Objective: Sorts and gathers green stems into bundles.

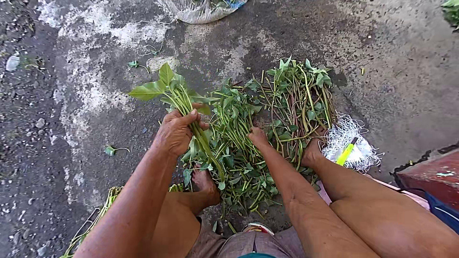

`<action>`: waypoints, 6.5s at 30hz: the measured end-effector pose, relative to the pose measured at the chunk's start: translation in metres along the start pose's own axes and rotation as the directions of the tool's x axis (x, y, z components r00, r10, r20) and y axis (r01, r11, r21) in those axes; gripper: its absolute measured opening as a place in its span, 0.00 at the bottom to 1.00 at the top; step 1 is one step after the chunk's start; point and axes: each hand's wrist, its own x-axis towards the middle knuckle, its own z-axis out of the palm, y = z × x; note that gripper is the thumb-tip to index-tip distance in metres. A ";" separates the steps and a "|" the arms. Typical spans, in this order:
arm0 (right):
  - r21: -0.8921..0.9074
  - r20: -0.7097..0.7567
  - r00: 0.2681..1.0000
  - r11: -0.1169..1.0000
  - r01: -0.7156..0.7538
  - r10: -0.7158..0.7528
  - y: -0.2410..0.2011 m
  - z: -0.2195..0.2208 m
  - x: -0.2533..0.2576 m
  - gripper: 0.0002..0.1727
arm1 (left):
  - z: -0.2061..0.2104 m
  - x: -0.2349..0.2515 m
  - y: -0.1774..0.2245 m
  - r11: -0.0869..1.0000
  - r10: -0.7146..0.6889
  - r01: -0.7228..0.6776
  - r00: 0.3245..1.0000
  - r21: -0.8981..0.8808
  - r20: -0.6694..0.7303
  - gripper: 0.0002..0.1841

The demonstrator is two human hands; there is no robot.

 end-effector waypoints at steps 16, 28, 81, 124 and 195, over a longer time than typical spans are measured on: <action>0.582 -0.363 0.781 0.530 0.616 -0.509 -0.075 -0.051 -0.061 0.07 | 0.010 0.005 0.000 0.990 0.059 -0.073 0.991 -0.120 -0.116 0.07; 0.262 -0.382 0.541 0.473 0.841 -0.749 -0.126 -0.027 -0.121 0.08 | 0.005 0.003 -0.007 0.994 0.048 -0.058 0.994 -0.091 -0.103 0.09; 0.103 -0.195 0.973 0.983 0.149 -0.126 -0.029 -0.068 -0.031 0.17 | 0.013 -0.006 0.023 0.991 0.133 -0.133 0.991 0.008 0.023 0.08; 0.681 -0.490 0.793 0.409 0.607 -0.362 -0.106 -0.074 -0.086 0.09 | 0.014 -0.010 -0.002 0.999 0.016 -0.023 0.987 0.042 0.161 0.12; 0.736 -0.396 0.788 0.350 0.580 -0.472 -0.123 -0.031 -0.108 0.21 | 0.017 -0.006 0.003 0.950 0.260 -0.276 0.959 -0.147 -0.115 0.07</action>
